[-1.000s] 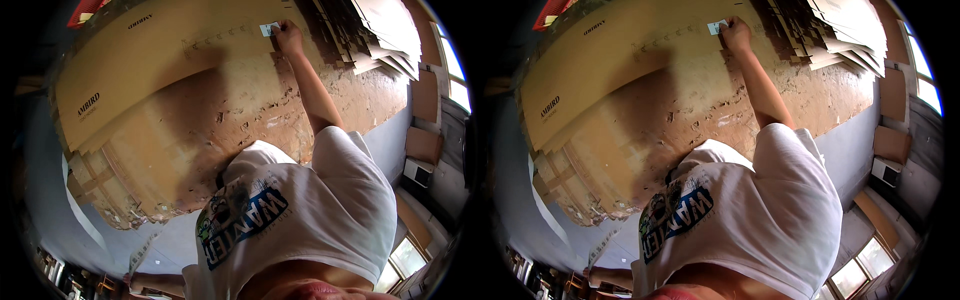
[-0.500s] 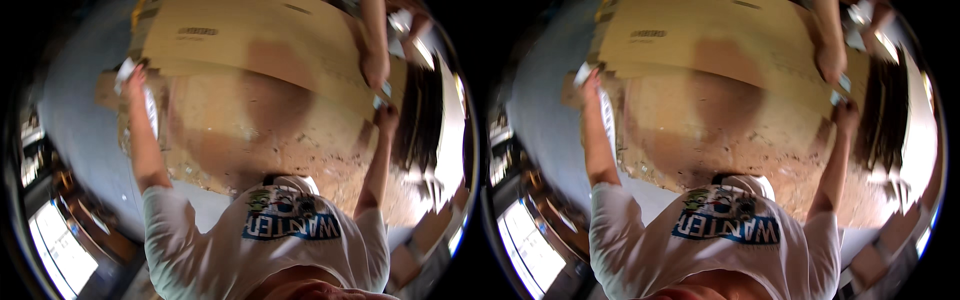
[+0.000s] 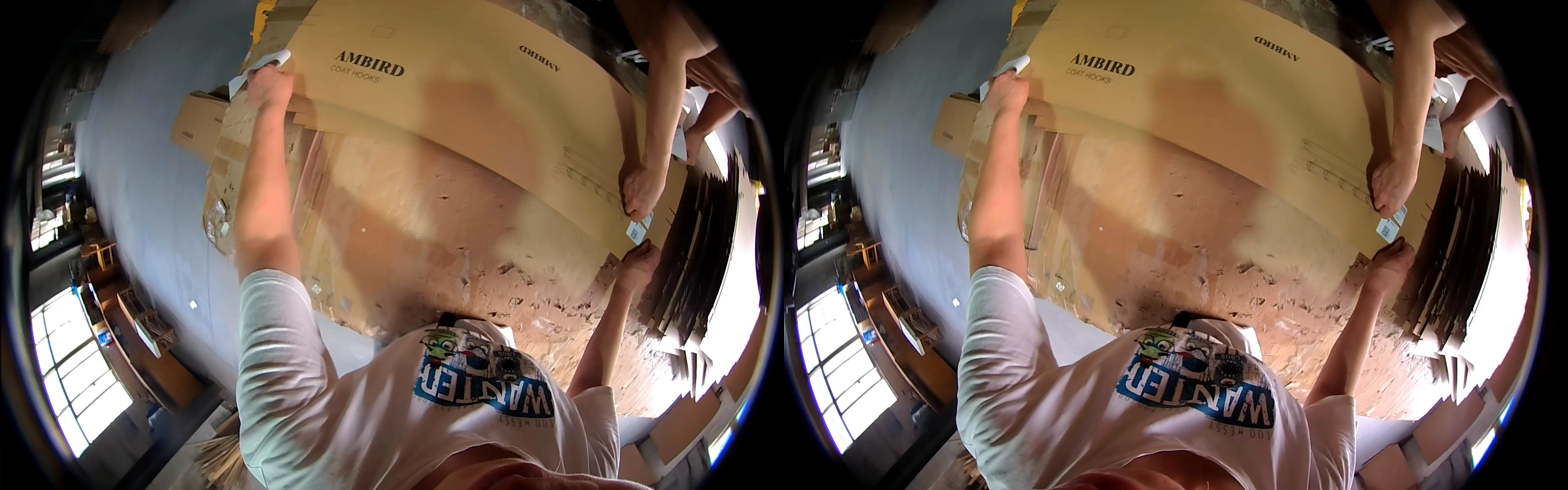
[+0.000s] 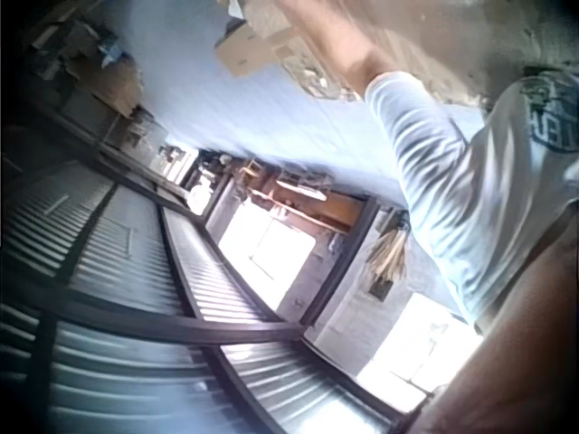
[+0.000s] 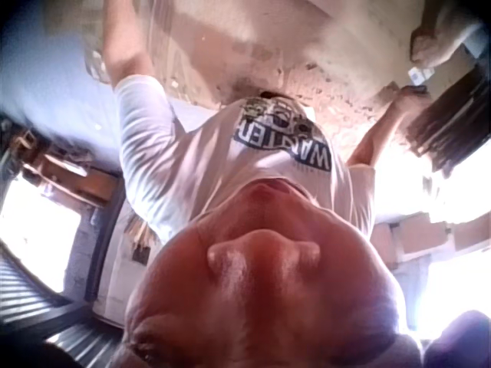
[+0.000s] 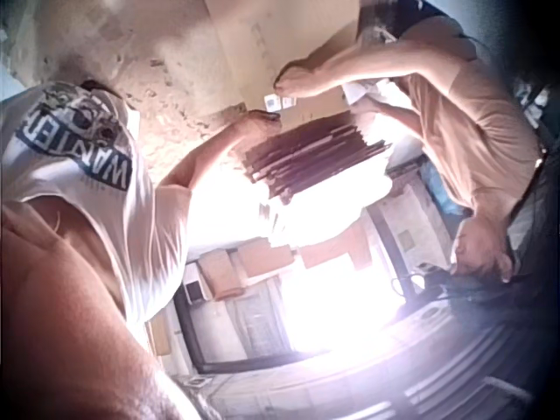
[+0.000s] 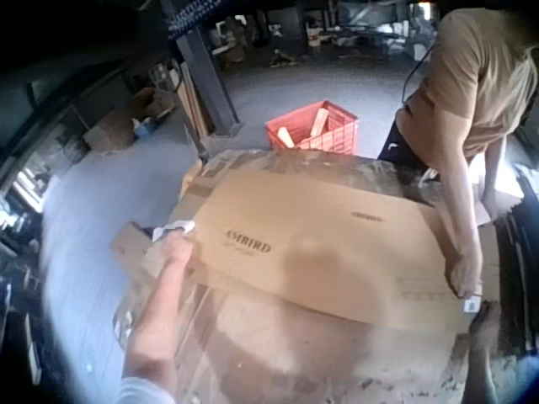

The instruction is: The person stands at a workbench and repeatedly tears individual shipping labels from a roll. They place each label onto a flat cardboard box, smoothing it down with their hand. Another person is visible in the background assisting with the boxes.

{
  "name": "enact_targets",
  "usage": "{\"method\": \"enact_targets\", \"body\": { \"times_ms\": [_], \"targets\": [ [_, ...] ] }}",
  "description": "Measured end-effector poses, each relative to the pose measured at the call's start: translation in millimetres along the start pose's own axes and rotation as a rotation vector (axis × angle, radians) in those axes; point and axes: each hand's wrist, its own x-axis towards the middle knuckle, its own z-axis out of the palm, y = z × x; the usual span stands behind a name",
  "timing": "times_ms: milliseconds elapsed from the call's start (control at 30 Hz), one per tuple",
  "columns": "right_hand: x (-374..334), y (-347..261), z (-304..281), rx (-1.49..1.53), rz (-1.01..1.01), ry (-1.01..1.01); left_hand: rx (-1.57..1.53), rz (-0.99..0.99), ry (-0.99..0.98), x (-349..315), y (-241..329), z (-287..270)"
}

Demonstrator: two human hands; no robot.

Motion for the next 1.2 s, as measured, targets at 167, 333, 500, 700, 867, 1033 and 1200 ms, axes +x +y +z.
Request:
{"method": "enact_targets", "body": {
  "times_ms": [167,333,500,700,867,1033,1200],
  "targets": [
    [-18,13,-10,-0.051,0.040,0.011,-0.003,0.060,-0.003,21,36,-29],
    [-20,-13,-27,0.819,0.261,-0.040,-0.920,-0.004,-0.395,111,-87,-21],
    [-81,-77,-87,1.391,0.753,-0.819,-0.946,0.021,-0.506,151,-85,-61],
    [-76,-107,-67,2.113,1.116,-0.885,-0.838,0.047,-0.427,144,-33,-114],
    [-77,-116,-61,1.913,1.128,-1.114,-0.789,0.054,-0.364,138,-21,-132],
    [-77,-127,-64,2.050,1.044,-0.850,-0.687,0.151,-0.357,131,-40,-148],
    [-54,-146,-152,1.852,0.623,-0.442,-0.876,0.154,-0.437,76,-125,-136]
  ]
}}
